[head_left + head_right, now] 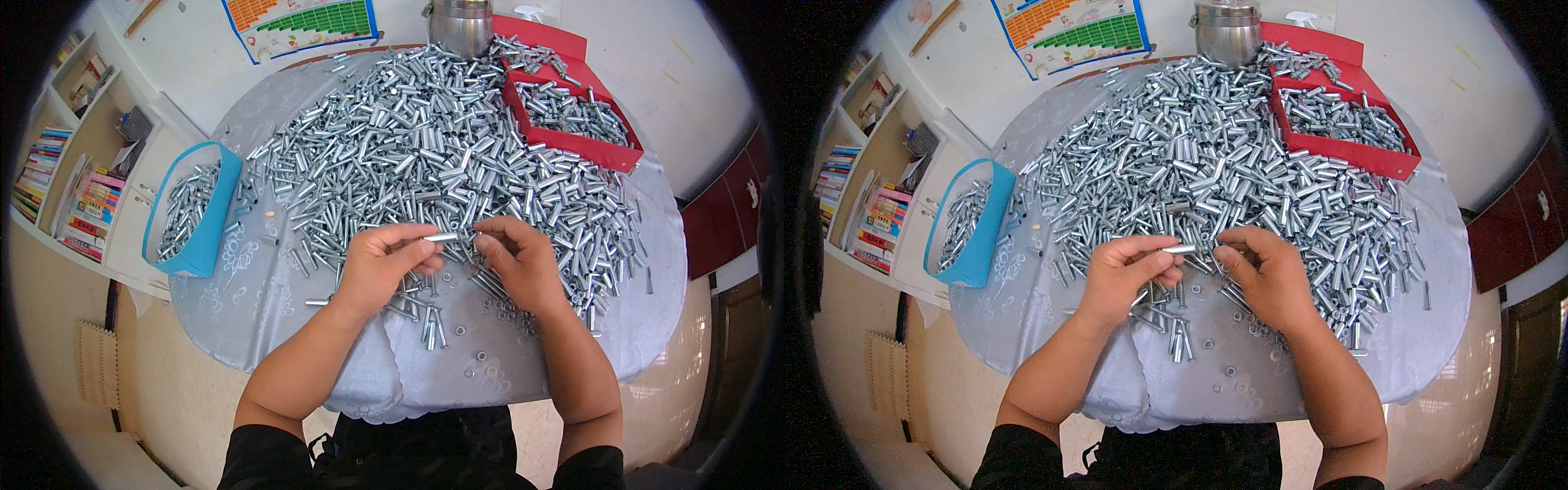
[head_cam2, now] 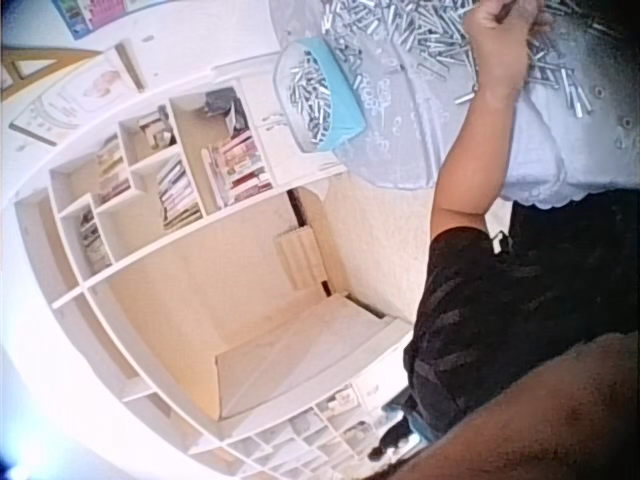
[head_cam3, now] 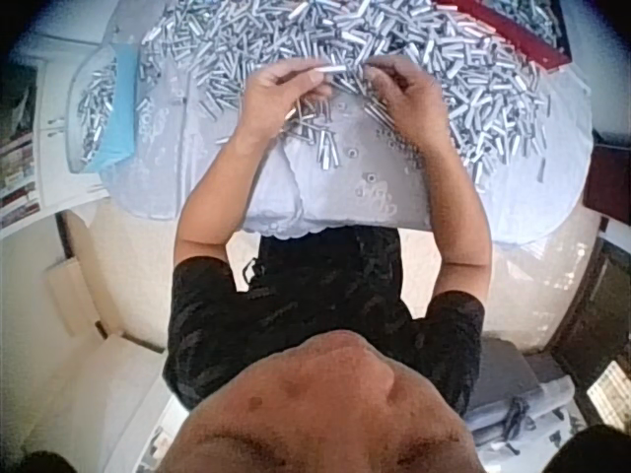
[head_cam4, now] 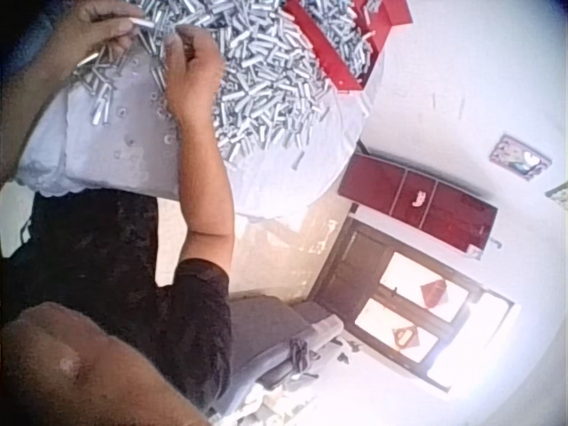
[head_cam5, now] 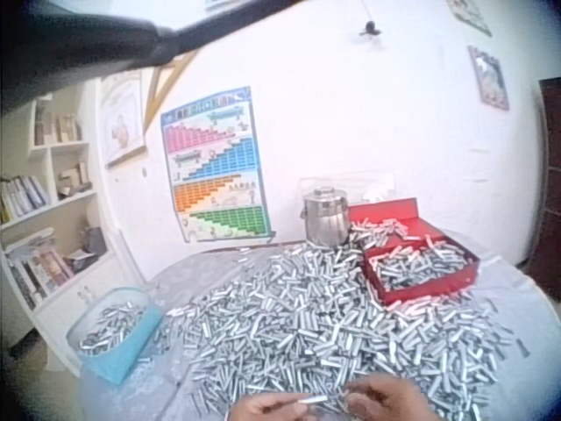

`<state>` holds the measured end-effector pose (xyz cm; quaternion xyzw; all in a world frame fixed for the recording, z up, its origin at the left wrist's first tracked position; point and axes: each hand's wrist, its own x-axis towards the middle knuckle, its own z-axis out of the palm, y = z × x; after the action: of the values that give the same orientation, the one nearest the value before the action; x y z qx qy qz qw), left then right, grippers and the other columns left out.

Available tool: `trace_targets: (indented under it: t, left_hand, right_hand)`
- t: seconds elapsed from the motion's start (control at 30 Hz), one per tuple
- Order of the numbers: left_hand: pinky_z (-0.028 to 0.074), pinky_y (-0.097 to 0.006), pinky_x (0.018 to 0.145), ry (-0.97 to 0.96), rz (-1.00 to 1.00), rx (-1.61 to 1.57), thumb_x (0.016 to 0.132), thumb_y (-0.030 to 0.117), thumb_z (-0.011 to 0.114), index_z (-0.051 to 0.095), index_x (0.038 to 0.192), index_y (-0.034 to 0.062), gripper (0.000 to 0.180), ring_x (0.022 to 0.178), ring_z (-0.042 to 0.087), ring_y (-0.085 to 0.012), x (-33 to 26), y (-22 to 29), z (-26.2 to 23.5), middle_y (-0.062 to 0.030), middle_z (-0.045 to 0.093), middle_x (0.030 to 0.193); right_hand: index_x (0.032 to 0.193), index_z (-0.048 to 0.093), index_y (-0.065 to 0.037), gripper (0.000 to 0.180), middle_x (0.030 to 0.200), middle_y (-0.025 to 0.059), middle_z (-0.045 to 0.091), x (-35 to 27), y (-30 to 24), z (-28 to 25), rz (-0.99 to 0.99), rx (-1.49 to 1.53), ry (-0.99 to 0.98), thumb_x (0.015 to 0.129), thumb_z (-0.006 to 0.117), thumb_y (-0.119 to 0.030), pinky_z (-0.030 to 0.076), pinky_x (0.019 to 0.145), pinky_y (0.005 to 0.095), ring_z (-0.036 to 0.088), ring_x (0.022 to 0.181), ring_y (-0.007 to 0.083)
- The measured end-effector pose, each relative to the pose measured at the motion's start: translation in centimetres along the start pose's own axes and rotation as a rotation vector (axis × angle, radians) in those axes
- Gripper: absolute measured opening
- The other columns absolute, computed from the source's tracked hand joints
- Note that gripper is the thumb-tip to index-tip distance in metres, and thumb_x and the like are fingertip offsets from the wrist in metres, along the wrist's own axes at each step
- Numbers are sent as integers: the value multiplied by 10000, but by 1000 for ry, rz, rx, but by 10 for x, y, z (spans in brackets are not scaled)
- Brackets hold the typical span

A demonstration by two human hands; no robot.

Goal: The person repeatedly picks up small metal fasteners and washers from a large pile on a table, threads the washers onto the fasteners by hand, and places the assembled units back onto the table. The process is continuous and repetitive, with no tools used.

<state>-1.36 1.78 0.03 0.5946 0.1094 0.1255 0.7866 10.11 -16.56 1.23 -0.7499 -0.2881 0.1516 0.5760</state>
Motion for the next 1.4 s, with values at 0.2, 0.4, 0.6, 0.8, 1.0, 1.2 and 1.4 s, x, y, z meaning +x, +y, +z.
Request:
trace_targets:
  t: [0.2, 0.4, 0.6, 0.8, 1.0, 1.2, 1.4]
  left_hand:
    - [591, -293, 698, 151, 57, -57, 906, 7, 607, 636, 1135, -57, 239, 773, 695, -186, 6, 2, -3, -152, 701, 954]
    - [596, -295, 697, 116, 56, -55, 906, 6, 609, 638, 1135, -55, 238, 773, 696, -188, 6, 1, -5, -159, 701, 965]
    - [597, -304, 720, -1, -1, -34, 910, 11, 606, 630, 1159, -50, 257, 815, 702, -213, 3, -1, -4, -171, 699, 993]
    - [595, -306, 737, -43, -17, 15, 910, 10, 608, 627, 1166, -51, 264, 847, 704, -224, 2, -3, 0, -174, 697, 1006]
    - [596, -302, 730, -59, -62, 2, 904, 18, 621, 639, 1127, -53, 235, 848, 706, -224, 1, 4, -1, -175, 698, 999]
    - [603, -301, 704, -97, -93, -49, 890, 24, 644, 645, 1098, -55, 223, 799, 709, -221, 4, 0, -7, -170, 702, 948]
    - [606, -304, 692, -87, -113, -69, 881, 15, 651, 653, 1081, -54, 212, 778, 709, -221, 5, 0, -7, -166, 704, 923]
  right_hand:
    - [867, 710, -76, 147, 836, 75, 641, 0, 9, 7, -581, -545, -177, 738, 735, -143, 497, 727, 376, 609, 793, 276]
    - [880, 707, -92, 176, 847, 59, 623, 0, 7, 12, -561, -719, -308, 733, 737, -184, 498, 750, 367, 605, 814, 260]
    - [978, 687, -44, 161, 904, 62, 680, -3, 8, 8, -169, -177, -58, 829, 708, -100, 510, 743, 300, 654, 805, 212]
    - [1065, 659, -3, 192, 955, 59, 687, -1, 8, 5, -29, 234, -61, 874, 674, -14, 505, 770, 255, 632, 867, 104]
    - [1100, 661, 0, 228, 970, 54, 689, -2, 4, 4, 25, 274, -92, 873, 671, -5, 502, 772, 247, 630, 865, 104]
    - [1109, 657, 14, 222, 944, 56, 688, -1, 4, 1, 43, 338, -112, 890, 657, -19, 501, 751, 234, 625, 846, 101]
    - [1066, 658, 29, 174, 862, 52, 671, -1, 3, 1, 33, 323, -127, 922, 632, -66, 493, 702, 229, 610, 769, 96]
